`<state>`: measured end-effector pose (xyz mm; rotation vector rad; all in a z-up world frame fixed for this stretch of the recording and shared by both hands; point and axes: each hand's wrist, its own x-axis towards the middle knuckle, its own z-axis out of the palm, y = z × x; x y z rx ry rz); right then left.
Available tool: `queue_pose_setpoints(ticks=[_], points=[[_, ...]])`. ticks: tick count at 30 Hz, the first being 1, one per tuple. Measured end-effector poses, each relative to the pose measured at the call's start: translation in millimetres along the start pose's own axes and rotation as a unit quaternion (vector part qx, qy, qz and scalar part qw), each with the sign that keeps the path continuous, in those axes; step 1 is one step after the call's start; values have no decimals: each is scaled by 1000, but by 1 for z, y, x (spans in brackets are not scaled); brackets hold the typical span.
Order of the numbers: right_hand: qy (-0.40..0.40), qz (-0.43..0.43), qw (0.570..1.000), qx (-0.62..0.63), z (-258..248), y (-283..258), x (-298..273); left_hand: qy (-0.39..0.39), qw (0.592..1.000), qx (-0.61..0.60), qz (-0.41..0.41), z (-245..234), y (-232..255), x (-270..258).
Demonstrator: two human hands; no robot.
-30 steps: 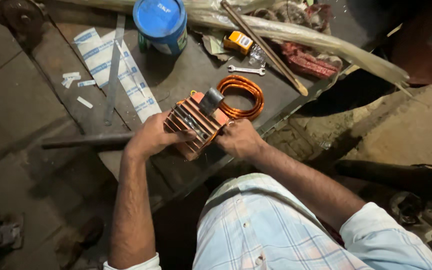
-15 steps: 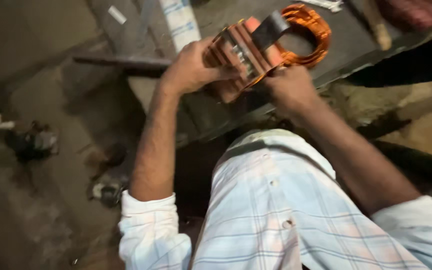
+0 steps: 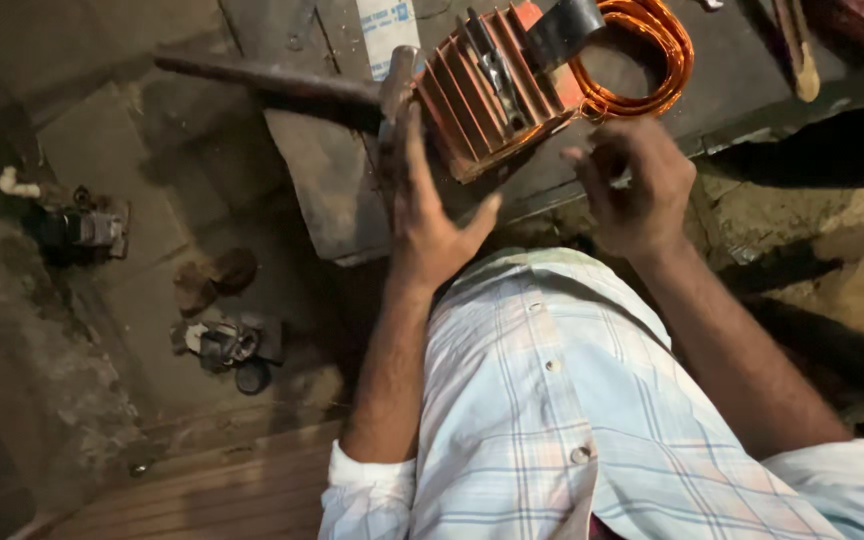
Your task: The person winds copper wire around a laminated stator core held in a bench vise. They repeatedly wrap the wire by hand, adjust the coil, and reposition the stator to continue winding.
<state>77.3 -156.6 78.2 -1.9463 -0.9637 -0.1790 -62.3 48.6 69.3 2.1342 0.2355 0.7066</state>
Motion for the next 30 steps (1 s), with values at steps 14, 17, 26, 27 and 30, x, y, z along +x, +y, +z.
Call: queue_pose_setpoints(ticks=[14,17,26,27,30], points=[[-33,-54,993,-104,34,17,45,103,991,18,-79,49,-24,14],[-69,15,996,-62,38,18,46,77,992,40,-88,51,-26,15],[-92,131,977,138,31,4,52,82,992,16,-99,53,-19,14],[-101,133,963,213,31,4,54,82,992,12,-95,51,-17,14],[-106,141,931,319,33,10,47,78,992,-5,-103,50,-13,12]])
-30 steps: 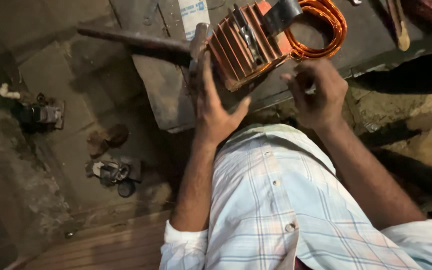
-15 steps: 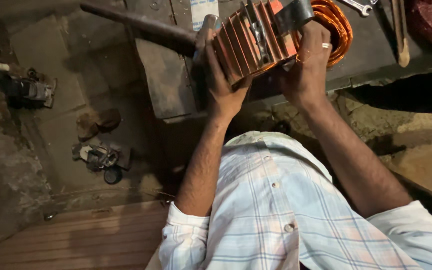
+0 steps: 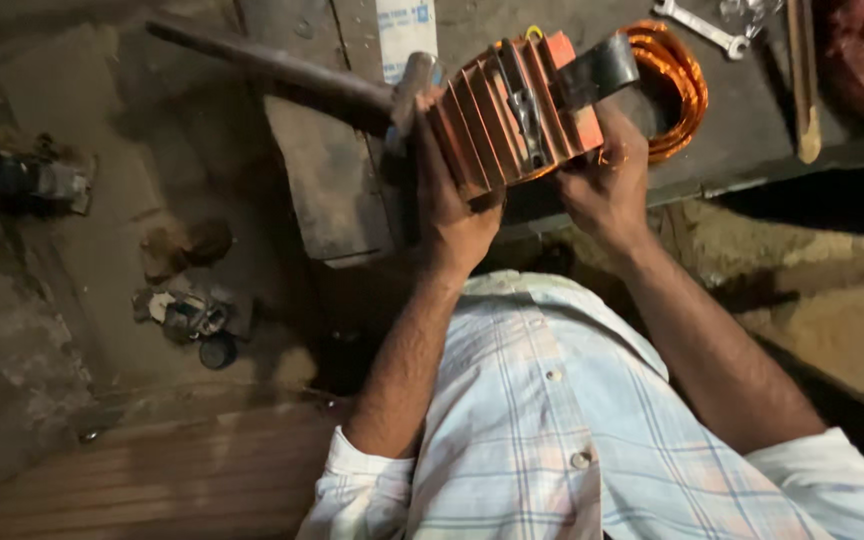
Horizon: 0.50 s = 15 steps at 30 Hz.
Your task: The person winds copper wire around a laminated stator core held in a bench vise. They repeatedly wrap the wire by hand, adjust the coil, and reposition the stator to continue winding.
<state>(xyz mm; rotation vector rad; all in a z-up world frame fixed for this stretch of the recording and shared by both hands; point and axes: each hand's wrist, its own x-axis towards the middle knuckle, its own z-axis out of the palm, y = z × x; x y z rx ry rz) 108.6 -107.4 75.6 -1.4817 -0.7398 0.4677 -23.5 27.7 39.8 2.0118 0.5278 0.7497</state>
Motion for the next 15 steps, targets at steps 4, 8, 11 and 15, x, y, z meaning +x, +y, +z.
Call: queue_pose_setpoints(ticks=[4,8,11,15], points=[[58,44,993,-92,2,28,-9,-8,1000,-10,-24,0,1,0],[209,145,962,96,0,47,-8,-47,996,69,-8,1,13,13],[86,-18,961,-260,-7,54,-10,-17,997,65,35,1,16,16],[84,26,944,-317,-1,50,-9,21,994,-38,-100,6,18,10]])
